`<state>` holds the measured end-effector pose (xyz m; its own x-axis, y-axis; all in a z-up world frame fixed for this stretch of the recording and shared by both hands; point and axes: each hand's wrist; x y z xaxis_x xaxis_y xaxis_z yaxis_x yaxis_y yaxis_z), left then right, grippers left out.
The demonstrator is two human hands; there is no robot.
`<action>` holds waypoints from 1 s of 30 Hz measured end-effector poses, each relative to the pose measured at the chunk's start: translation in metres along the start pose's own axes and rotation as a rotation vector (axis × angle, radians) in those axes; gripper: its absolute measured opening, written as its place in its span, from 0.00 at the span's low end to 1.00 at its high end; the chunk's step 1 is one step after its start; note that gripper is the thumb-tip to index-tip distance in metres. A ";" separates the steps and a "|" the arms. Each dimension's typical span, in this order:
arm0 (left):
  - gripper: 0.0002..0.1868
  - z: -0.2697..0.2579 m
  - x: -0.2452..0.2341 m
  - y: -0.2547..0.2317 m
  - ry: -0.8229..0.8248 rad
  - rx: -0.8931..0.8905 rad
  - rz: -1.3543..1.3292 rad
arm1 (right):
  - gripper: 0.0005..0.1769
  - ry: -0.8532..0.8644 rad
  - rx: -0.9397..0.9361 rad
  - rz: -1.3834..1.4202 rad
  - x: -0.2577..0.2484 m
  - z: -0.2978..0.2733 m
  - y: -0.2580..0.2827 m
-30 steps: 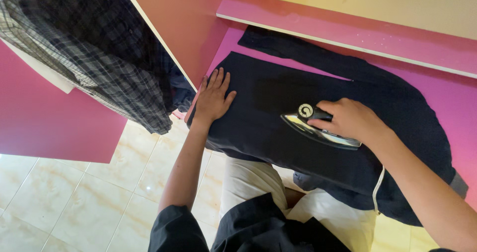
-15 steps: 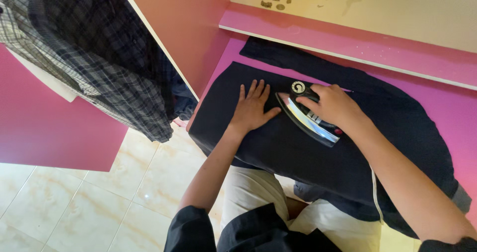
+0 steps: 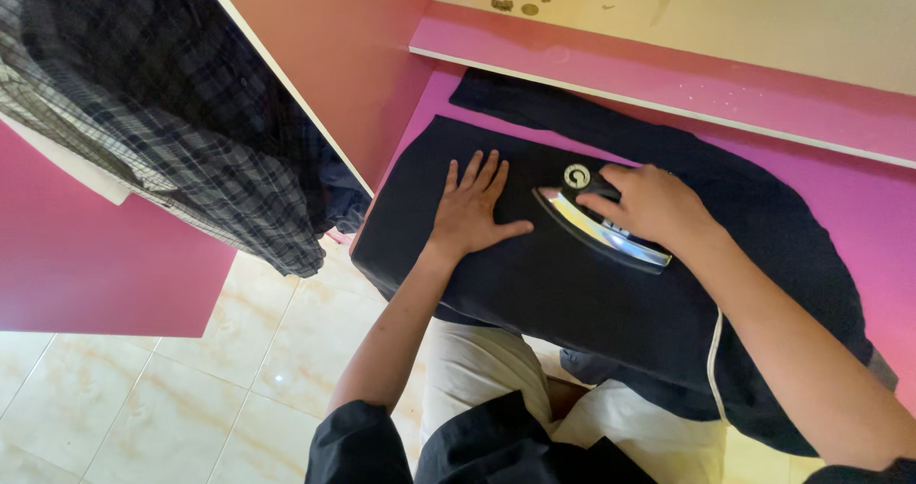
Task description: The person irons a dark-colored shirt laid out on a pink ironing board. They use an electric iron to smooth the sleeves and body of the shirt, then fold the garment.
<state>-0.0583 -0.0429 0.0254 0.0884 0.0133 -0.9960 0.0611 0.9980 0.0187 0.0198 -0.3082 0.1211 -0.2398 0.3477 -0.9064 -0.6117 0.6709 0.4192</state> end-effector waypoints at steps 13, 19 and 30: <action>0.38 0.006 0.018 0.015 -0.069 0.023 0.012 | 0.30 0.097 0.053 -0.016 -0.015 -0.055 -0.007; 0.40 0.007 0.014 0.024 -0.042 0.016 0.050 | 0.29 0.217 -0.054 0.012 -0.018 -0.069 -0.002; 0.41 0.005 0.014 0.025 -0.069 0.013 0.046 | 0.31 0.050 0.163 -0.062 -0.024 -0.078 -0.026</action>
<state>-0.0509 -0.0182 0.0126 0.1594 0.0544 -0.9857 0.0687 0.9955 0.0660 -0.0173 -0.3854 0.1273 -0.2449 0.2724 -0.9305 -0.4969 0.7888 0.3617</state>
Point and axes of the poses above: each hand's wrist, its own z-axis towards the middle knuckle, its own x-axis out of the palm, y = z × x, and after that the axes turned 13 degrees about z, right-handed
